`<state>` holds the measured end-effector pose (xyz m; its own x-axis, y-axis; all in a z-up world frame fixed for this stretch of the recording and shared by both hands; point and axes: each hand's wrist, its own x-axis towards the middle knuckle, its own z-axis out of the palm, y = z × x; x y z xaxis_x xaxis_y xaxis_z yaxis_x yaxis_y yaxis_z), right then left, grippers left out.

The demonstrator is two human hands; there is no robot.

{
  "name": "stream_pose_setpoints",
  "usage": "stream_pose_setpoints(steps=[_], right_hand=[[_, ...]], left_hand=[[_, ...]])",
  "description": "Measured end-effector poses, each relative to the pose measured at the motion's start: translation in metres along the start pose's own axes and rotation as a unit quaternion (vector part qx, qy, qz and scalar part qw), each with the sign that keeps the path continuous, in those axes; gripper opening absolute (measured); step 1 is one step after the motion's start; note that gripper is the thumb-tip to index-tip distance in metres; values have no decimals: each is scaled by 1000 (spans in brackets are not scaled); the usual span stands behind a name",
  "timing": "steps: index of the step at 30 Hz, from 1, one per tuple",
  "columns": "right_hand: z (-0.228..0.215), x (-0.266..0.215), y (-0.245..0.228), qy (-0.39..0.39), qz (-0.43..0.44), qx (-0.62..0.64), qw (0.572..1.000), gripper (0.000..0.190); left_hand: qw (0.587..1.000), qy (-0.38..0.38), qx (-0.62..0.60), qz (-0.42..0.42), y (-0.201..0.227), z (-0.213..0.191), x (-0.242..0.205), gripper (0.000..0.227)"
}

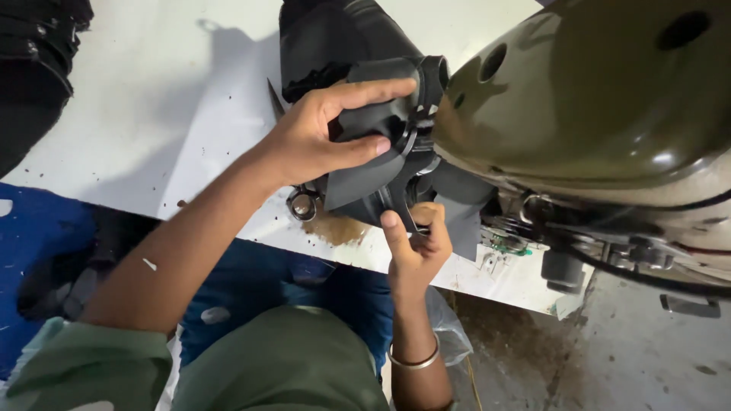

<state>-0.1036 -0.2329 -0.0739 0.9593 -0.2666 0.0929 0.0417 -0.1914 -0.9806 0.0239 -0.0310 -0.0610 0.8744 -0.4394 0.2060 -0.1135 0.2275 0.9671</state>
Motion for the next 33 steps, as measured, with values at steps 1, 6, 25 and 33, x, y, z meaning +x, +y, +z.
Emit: stream_pose_setpoints(steps=[1, 6, 25, 33], right_hand=[[-1, 3, -1, 2, 1, 0, 1000, 30], [-8, 18, -5, 3, 33, 44, 999, 31], [-30, 104, -15, -94, 46, 22, 994, 46], [-67, 120, 44, -110, -141, -255, 950, 44]], left_hand=[[1000, -2, -1, -1, 0, 1, 0, 59], [996, 69, 41, 26, -1, 14, -3, 61], [949, 260, 169, 65, -7, 54, 1, 64], [949, 283, 112, 80, -17, 56, 13, 65]])
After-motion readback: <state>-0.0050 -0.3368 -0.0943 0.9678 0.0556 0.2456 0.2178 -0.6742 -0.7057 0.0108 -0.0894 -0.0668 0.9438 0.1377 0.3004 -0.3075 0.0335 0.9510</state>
